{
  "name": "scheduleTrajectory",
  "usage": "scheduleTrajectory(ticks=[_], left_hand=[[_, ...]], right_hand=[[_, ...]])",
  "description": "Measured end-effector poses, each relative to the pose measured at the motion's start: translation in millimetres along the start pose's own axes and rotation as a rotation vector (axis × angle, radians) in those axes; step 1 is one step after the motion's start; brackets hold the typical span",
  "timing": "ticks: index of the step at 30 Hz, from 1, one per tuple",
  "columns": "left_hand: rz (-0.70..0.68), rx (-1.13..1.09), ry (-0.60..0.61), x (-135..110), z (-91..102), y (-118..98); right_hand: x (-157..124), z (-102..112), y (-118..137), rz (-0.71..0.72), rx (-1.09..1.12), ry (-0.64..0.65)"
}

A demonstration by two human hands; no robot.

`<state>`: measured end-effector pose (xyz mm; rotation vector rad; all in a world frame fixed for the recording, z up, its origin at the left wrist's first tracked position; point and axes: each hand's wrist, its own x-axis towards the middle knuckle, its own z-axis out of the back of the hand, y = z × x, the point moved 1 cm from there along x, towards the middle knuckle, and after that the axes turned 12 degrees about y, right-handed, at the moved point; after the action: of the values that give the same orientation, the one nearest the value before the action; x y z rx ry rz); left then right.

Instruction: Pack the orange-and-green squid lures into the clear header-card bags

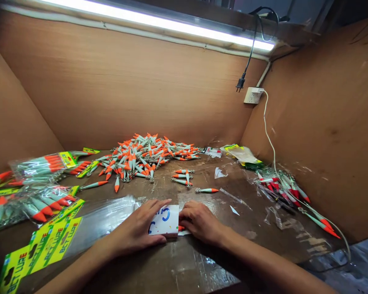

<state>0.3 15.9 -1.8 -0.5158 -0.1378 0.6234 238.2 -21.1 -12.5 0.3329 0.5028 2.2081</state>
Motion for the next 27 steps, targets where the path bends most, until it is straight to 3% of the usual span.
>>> scheduleTrajectory(ticks=[4, 7, 9, 11, 14, 17, 20, 27], left_hand=[[-0.002, -0.006, -0.008, 0.1, -1.1, 3.4], [-0.02, 0.001, -0.001, 0.1, -1.1, 4.6], [-0.031, 0.009, 0.001, -0.2, -0.6, 4.4], [-0.029, 0.01, -0.003, -0.5, 0.1, 3.8], [-0.018, 0.006, -0.003, -0.9, 1.1, 2.4], [-0.029, 0.009, -0.003, -0.9, 0.6, 2.3], [-0.016, 0.015, -0.01, -0.8, -1.8, 5.1], [0.001, 0.004, -0.056, -0.5, -5.1, 8.6]], right_hand=[[-9.7, 19.5, -21.3, 0.035, -0.011, -0.006], [-19.1, 41.7, -59.4, -0.21, -0.185, -0.171], [-24.2, 53.4, -83.0, -0.378, -0.331, -0.162], [-28.2, 60.0, -94.8, -0.446, -0.41, -0.117], [-33.0, 59.8, -84.9, -0.366, -0.39, -0.085], [-34.1, 48.6, -56.3, -0.219, -0.292, -0.026], [-28.6, 34.6, -33.1, -0.163, -0.242, 0.005], [-17.4, 30.0, -30.9, -0.169, -0.251, 0.006]])
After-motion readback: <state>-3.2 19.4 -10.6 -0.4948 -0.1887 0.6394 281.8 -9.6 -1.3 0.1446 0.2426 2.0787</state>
